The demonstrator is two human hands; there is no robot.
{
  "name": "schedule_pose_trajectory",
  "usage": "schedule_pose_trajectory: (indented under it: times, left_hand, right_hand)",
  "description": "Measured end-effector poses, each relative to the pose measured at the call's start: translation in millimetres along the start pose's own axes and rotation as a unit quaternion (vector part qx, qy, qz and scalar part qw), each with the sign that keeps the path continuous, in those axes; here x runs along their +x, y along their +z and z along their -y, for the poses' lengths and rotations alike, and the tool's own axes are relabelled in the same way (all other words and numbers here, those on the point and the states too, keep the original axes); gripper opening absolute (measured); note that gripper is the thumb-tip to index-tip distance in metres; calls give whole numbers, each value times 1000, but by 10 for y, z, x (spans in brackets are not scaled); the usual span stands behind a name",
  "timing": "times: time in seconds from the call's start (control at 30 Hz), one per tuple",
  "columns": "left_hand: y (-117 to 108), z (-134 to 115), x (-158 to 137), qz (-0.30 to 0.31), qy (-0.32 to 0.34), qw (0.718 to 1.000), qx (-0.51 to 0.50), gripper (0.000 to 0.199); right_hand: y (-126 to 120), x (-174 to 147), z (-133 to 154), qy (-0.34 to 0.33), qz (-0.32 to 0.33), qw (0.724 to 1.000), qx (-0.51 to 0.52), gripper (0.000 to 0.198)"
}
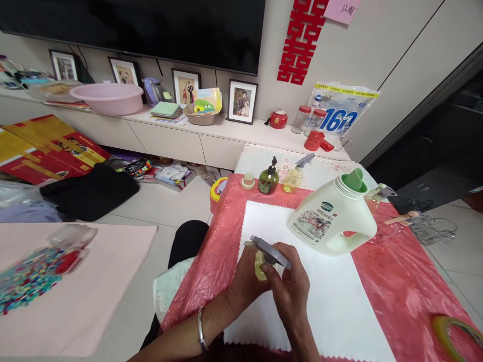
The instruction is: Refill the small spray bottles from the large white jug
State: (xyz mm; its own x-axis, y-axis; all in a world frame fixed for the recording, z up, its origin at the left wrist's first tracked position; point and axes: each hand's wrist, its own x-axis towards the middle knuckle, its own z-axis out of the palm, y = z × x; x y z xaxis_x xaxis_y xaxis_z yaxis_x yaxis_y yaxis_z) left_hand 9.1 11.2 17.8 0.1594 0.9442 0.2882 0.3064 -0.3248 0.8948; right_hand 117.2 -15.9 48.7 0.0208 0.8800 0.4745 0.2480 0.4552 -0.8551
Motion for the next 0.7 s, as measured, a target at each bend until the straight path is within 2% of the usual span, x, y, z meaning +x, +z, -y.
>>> schedule_pose_trajectory:
  times: [0.2, 0.3, 0.43, 0.57, 0.7]
  left_hand:
    - [-22, -52, 25, 28, 32, 997, 63, 18]
    - [-24, -56, 25, 37, 37, 995, 85, 18]
    - [-16, -37, 29, 21, 56, 992, 115, 21]
    - [-17, -44, 29, 17, 62, 991, 120, 10]
    - [-9, -28, -17, -11, 54, 992, 113, 16]
  right_hand:
    - [-43, -76, -19, 28, 20, 999, -1, 28]
    - [-68, -102, -45, 36, 35, 998, 39, 29]
    - [-54, -63, -55, 59, 77, 990, 105, 30]
    - [2, -19, -75, 26, 25, 996, 82, 28]
    - [15, -27, -82, 13, -1, 1000, 12, 21]
